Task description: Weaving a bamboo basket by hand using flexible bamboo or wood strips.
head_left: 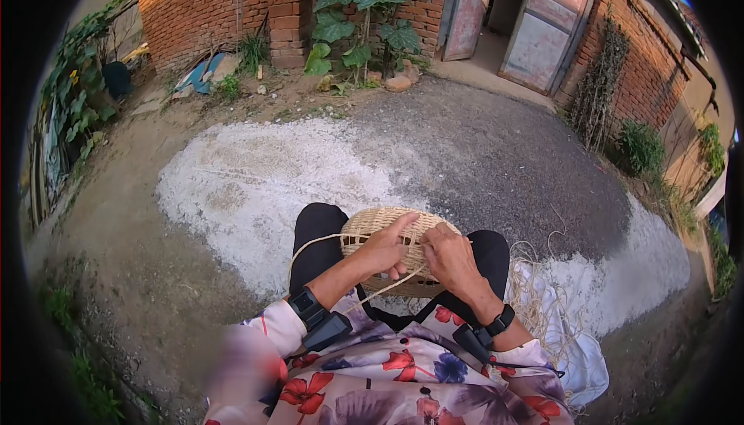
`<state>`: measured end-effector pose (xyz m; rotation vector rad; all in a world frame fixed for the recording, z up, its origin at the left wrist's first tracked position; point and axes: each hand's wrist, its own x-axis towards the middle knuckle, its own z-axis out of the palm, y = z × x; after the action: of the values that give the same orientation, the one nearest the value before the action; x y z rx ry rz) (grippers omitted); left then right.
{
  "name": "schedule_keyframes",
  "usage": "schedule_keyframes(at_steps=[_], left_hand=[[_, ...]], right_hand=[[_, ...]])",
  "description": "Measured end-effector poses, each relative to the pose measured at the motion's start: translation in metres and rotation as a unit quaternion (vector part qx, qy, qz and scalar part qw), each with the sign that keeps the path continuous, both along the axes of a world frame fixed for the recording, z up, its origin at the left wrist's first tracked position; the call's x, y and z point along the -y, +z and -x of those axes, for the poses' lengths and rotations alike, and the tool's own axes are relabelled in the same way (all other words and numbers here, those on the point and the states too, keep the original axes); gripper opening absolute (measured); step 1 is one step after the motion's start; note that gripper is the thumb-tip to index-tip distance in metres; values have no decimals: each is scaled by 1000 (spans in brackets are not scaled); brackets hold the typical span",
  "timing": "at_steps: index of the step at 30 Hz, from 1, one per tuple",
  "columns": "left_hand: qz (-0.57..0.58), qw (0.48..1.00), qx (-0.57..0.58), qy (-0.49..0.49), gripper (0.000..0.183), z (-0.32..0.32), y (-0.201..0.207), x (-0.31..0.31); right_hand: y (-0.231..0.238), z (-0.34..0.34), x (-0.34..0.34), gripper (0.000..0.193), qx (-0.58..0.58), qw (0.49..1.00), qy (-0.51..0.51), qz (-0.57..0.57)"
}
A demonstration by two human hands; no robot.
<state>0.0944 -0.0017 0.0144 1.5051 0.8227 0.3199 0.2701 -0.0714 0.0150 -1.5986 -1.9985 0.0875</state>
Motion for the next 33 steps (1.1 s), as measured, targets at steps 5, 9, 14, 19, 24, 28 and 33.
schedule_keyframes(at_steps=[5,9,14,19,24,28,33], left_hand=[[64,995,54,53,64,-4,-6,-1],[82,986,123,83,59,-1,-13,9],[139,961,174,164,57,7,-10,15],[66,982,104,140,60,0,-6,13],[44,990,70,117,64,-4,-4,16],[57,987,98,113,64,-7,-17,13],[58,979,118,156,67,-6,-20,18]], right_hand=[[-14,0,-12,6,-23,1000,18,4],[-5,0,-1,6,-84,996,15,14],[6,7,8,8,11,998,-8,-63],[11,7,2,7,12,999,-6,-42],[1,-3,5,7,-40,999,6,-10],[-9,-5,1,7,-62,998,13,0],[-11,-6,0,6,-75,997,14,1]])
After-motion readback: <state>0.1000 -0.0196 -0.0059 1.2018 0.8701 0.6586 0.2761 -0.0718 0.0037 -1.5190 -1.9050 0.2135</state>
